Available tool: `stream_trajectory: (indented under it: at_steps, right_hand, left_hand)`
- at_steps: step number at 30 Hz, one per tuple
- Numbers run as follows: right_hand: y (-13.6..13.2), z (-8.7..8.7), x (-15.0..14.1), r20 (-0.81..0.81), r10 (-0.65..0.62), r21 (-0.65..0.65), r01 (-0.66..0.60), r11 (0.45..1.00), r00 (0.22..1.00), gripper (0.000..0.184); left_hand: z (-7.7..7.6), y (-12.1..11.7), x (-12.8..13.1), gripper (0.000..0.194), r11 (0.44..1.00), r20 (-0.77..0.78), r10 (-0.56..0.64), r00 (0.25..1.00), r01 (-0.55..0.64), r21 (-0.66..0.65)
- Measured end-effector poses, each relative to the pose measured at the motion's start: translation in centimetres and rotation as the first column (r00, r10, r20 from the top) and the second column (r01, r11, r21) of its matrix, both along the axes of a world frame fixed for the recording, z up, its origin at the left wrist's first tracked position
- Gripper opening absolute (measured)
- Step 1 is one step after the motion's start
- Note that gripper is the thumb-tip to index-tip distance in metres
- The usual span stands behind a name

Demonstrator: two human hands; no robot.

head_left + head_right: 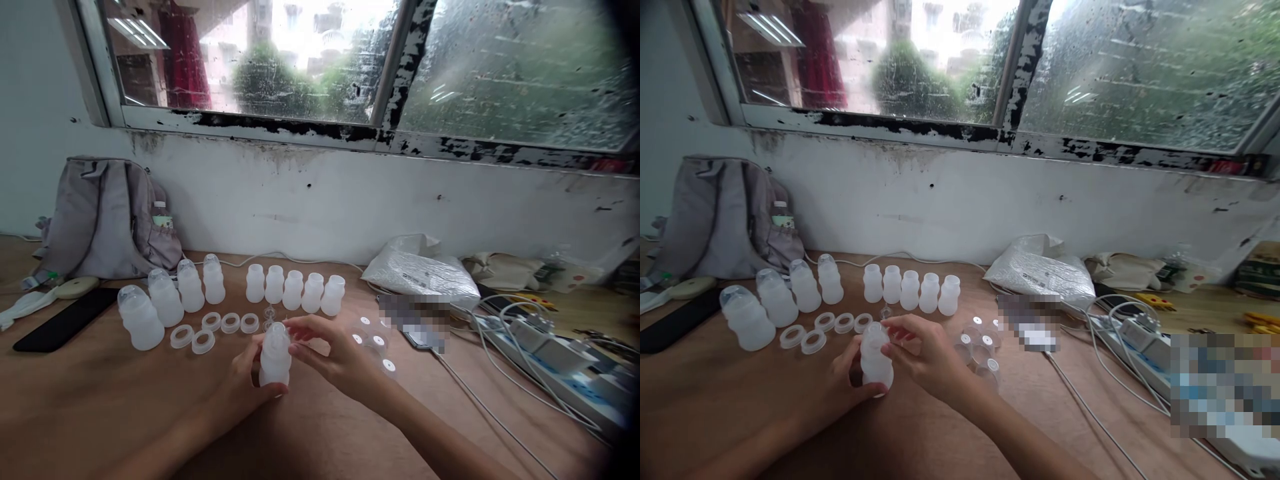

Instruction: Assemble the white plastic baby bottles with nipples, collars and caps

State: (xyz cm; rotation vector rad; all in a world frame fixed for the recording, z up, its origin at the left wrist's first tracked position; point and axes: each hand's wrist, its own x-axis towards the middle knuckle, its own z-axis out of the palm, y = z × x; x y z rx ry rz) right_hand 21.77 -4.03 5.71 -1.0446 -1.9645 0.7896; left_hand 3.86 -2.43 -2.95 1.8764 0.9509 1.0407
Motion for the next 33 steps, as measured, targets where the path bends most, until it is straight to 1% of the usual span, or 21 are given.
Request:
stream_trajectory:
  at_steps: [2,4,6,9,11,13,14,15,16,17,19,20,22,24,25,28,30,33]
  right_hand:
    - [0.0,-0.6,-0.3,-0.024,0.005,0.009,-0.004,1.000,1.000,0.025]
    - [0.0,-1.9,-0.5,-0.082,-0.016,0.015,0.018,1.000,0.996,0.023]
    - [0.1,-3.8,-0.8,-0.166,-0.064,0.002,0.065,0.998,0.984,0.020]
    - [0.7,-6.8,-1.2,-0.231,-0.124,-0.084,0.107,0.991,0.965,0.021]
    - [1.3,-8.3,-1.3,-0.264,-0.163,-0.150,0.127,0.981,0.951,0.020]
    - [1.9,-9.1,-1.3,-0.324,-0.199,-0.217,0.133,0.967,0.925,0.018]
    - [2.2,-9.3,-1.3,-0.356,-0.213,-0.247,0.128,0.961,0.910,0.017]
    - [2.5,-9.4,-1.3,-0.382,-0.222,-0.272,0.121,0.955,0.897,0.016]
    - [2.6,-9.5,-1.2,-0.402,-0.229,-0.291,0.113,0.950,0.887,0.015]
    - [2.8,-9.5,-1.2,-0.415,-0.235,-0.304,0.109,0.946,0.879,0.014]
    - [2.9,-9.5,-1.2,-0.428,-0.240,-0.310,0.107,0.945,0.872,0.012]
    - [2.9,-9.6,-1.2,-0.430,-0.240,-0.306,0.110,0.946,0.870,0.011]
    - [3.0,-9.9,-1.2,-0.429,-0.233,-0.290,0.111,0.950,0.873,0.011]
    - [3.1,-10.1,-1.1,-0.423,-0.225,-0.278,0.111,0.954,0.878,0.011]
    - [3.1,-10.2,-1.1,-0.420,-0.224,-0.273,0.112,0.955,0.880,0.011]
    - [3.2,-10.3,-1.1,-0.418,-0.219,-0.270,0.109,0.957,0.882,0.011]
    - [3.2,-10.3,-1.2,-0.422,-0.217,-0.273,0.105,0.956,0.880,0.011]
    - [3.1,-10.3,-1.2,-0.411,-0.224,-0.271,0.116,0.955,0.884,0.013]
  left_hand:
    - [-0.1,0.0,0.1,0.056,1.000,0.029,0.008,1.000,-0.008,-0.020]
    - [0.0,-0.1,0.1,0.064,0.999,0.049,0.015,0.999,-0.013,-0.040]
    - [0.0,-0.2,0.2,0.072,0.998,0.064,0.020,0.998,-0.017,-0.055]
    - [-0.6,-0.1,0.2,0.077,0.998,0.051,0.008,0.999,-0.005,-0.055]
    - [-1.3,0.2,0.2,0.079,1.000,0.044,-0.001,0.999,0.002,-0.019]
    - [-1.6,0.3,0.2,0.087,0.997,0.044,0.014,0.999,-0.017,0.071]
    - [-1.5,0.3,0.1,0.088,0.991,0.047,0.033,0.998,-0.039,0.131]
    - [-1.0,0.2,0.1,0.085,0.979,0.055,0.058,0.997,-0.067,0.194]
    - [-0.3,0.1,0.0,0.078,0.962,0.061,0.086,0.994,-0.098,0.253]
    - [0.7,-0.1,-0.1,0.068,0.943,0.064,0.115,0.991,-0.129,0.305]
    - [3.1,-0.3,-0.3,0.051,0.907,0.027,0.139,0.990,-0.138,0.397]
    - [4.4,-0.3,-0.3,0.045,0.892,-0.026,0.136,0.990,-0.111,0.438]
    - [6.7,-0.1,-0.5,0.032,0.864,-0.160,0.099,0.982,-0.005,0.503]
    - [8.3,0.4,-0.7,0.025,0.857,-0.274,0.080,0.958,0.074,0.510]
    - [8.8,0.8,-0.8,0.025,0.862,-0.322,0.075,0.944,0.101,0.496]
    - [9.9,2.0,-1.3,0.031,0.886,-0.459,0.053,0.887,0.171,0.431]
    - [10.6,2.8,-1.7,0.028,0.888,-0.542,0.042,0.840,0.217,0.405]
    - [12.2,4.2,-2.7,0.026,0.876,-0.624,0.092,0.776,0.235,0.421]
